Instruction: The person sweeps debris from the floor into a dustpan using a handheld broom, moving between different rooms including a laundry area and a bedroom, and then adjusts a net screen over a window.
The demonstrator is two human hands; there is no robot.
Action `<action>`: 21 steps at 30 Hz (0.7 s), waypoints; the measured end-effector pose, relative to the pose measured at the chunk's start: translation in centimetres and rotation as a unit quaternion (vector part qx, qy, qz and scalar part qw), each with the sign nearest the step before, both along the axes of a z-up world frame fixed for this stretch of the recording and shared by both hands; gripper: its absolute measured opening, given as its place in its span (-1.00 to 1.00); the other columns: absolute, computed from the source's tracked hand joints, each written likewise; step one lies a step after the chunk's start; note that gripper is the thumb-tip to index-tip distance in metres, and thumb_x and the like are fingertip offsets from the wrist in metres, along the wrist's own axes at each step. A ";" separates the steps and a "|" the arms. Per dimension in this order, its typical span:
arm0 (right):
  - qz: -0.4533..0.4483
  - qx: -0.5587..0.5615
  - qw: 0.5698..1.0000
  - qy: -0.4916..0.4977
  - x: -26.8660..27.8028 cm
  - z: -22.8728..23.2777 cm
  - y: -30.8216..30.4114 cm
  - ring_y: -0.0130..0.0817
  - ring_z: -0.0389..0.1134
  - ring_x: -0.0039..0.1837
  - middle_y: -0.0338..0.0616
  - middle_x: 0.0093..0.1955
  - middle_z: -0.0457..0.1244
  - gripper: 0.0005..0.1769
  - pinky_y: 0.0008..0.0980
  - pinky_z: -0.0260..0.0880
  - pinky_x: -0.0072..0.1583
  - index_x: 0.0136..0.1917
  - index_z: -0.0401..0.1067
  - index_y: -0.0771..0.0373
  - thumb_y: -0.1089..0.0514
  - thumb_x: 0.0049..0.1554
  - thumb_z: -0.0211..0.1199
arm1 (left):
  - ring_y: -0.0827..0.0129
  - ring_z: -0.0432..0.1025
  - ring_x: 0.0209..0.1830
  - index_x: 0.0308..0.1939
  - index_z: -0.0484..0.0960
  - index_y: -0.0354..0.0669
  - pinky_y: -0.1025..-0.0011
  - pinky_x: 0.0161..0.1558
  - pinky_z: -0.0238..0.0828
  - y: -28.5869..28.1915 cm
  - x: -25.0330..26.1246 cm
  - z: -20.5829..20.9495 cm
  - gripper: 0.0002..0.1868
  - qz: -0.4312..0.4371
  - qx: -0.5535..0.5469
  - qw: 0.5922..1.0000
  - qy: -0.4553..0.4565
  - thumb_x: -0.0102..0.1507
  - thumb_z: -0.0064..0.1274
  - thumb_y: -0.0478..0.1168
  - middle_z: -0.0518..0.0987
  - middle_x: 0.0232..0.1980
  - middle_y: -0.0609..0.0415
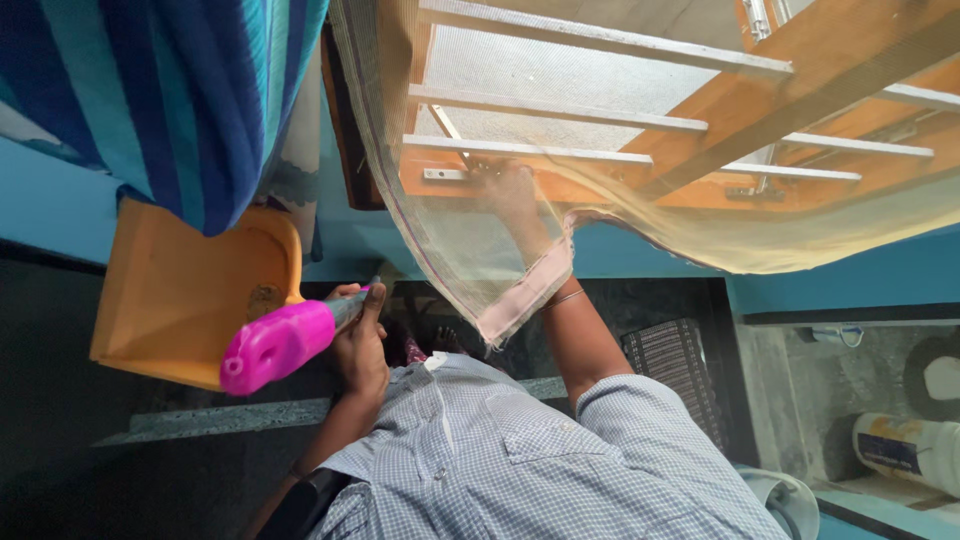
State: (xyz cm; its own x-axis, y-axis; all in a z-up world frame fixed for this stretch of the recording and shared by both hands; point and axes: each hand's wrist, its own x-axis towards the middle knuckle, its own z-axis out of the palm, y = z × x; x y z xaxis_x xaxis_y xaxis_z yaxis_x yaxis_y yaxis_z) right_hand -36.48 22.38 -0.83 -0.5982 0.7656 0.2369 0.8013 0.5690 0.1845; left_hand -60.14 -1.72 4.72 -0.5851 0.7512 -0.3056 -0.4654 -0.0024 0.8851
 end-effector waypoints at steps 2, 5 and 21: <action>-0.099 0.003 0.972 0.214 -2.0 -0.2 -0.3 -0.05 0.33 0.04 -0.02 -0.04 0.31 -0.77 -0.15 0.30 0.08 0.13 0.43 0.16 0.11 0.21 0.27 | 0.63 0.22 -0.53 -0.04 0.52 -0.02 0.65 -0.52 0.15 -0.1 0.3 -0.4 -0.60 -0.010 -0.003 1.000 -0.029 0.16 0.39 -0.13 0.51 -0.20 0.22; -0.054 0.031 0.964 0.258 -5.3 -0.1 -5.0 -0.02 0.31 0.28 0.06 0.47 0.23 -0.39 -0.05 0.34 0.25 0.54 0.21 0.24 0.18 0.25 0.20 | 0.60 0.19 -0.56 -0.02 0.52 -0.07 0.62 -0.54 0.09 -0.2 0.7 -1.4 -0.60 -0.009 -0.004 1.000 -0.002 0.17 0.40 -0.18 0.44 -0.26 0.21; -0.255 -0.500 0.598 0.573 3.2 -10.8 -16.6 -0.13 0.42 0.06 0.19 0.14 0.35 -0.27 -0.33 0.42 0.02 0.35 0.42 0.51 -0.28 0.39 0.14 | 0.65 0.25 -0.50 0.01 0.51 -0.11 0.65 -0.54 0.18 -3.9 -3.2 0.0 -0.63 -0.032 0.013 0.999 0.021 0.22 0.34 -0.22 0.47 -0.23 0.21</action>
